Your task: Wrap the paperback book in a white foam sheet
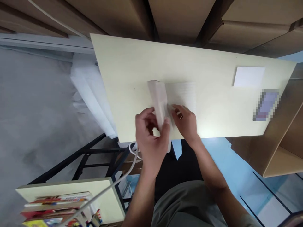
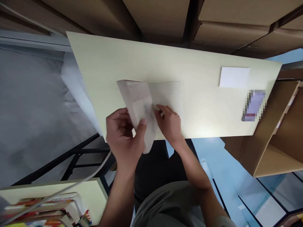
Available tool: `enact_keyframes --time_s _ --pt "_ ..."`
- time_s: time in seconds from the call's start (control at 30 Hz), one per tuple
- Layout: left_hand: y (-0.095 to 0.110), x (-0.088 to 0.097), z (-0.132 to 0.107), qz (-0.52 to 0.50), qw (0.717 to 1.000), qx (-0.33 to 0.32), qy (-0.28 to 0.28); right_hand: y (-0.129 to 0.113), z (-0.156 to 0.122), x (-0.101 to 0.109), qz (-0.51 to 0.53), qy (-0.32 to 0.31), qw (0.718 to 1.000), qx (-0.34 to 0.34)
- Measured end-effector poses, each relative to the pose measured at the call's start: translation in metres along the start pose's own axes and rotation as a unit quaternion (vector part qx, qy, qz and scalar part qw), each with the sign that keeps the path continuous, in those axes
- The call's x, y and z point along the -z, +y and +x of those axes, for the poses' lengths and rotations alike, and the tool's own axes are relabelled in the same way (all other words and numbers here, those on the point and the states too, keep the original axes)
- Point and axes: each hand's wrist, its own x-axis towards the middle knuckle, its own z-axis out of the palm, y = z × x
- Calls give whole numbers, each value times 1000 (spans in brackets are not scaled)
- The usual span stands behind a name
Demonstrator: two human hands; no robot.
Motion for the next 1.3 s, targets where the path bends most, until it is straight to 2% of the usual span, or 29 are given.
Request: enact_keyframes --time_s 0.1,0.17,0.27,0.33,0.4,0.5,0.57,0.63,0.73,0.83,0.9,1.03,1.1,1.2,1.3 --pt "11 -33 -5 -15 999 -16 -35 1 -6 37 126 12 992 -18" --pt "14 -58 -8 -16 998 -29 -48 4 -9 59 167 29 985 -30" --pt "12 -87 -11 -13 995 -61 -82 18 -9 78 165 51 984 -38" --pt "3 -93 -12 1 992 -78 -98 33 -6 82 142 57 987 -43" --pt "-11 -89 -10 36 993 -73 -84 46 -3 81 116 61 991 -40" --pt "-41 -70 -6 89 996 -28 -16 58 -3 75 75 72 994 -23" --pt "-59 -61 -2 80 996 14 22 60 -4 71 52 84 995 -17" --pt "-71 -56 1 37 997 64 26 59 -5 68 37 96 994 -20" --pt "-73 -55 7 -45 990 129 -19 59 -7 64 26 107 993 -40" --pt "-60 -49 13 -87 979 170 -73 58 -11 58 51 103 991 -69" --pt "-50 -37 18 -90 975 181 -92 54 -13 50 96 87 988 -84" --pt "-49 -5 33 -105 977 154 -100 31 -13 22 161 76 980 -91" --pt "-59 10 48 -101 985 118 -78 14 -4 4 166 86 979 -76" --pt "-83 26 80 -52 998 37 -19 -11 20 -27 153 92 984 -18" --pt "-103 34 119 16 999 -33 -9 -24 49 -58 125 103 986 31"
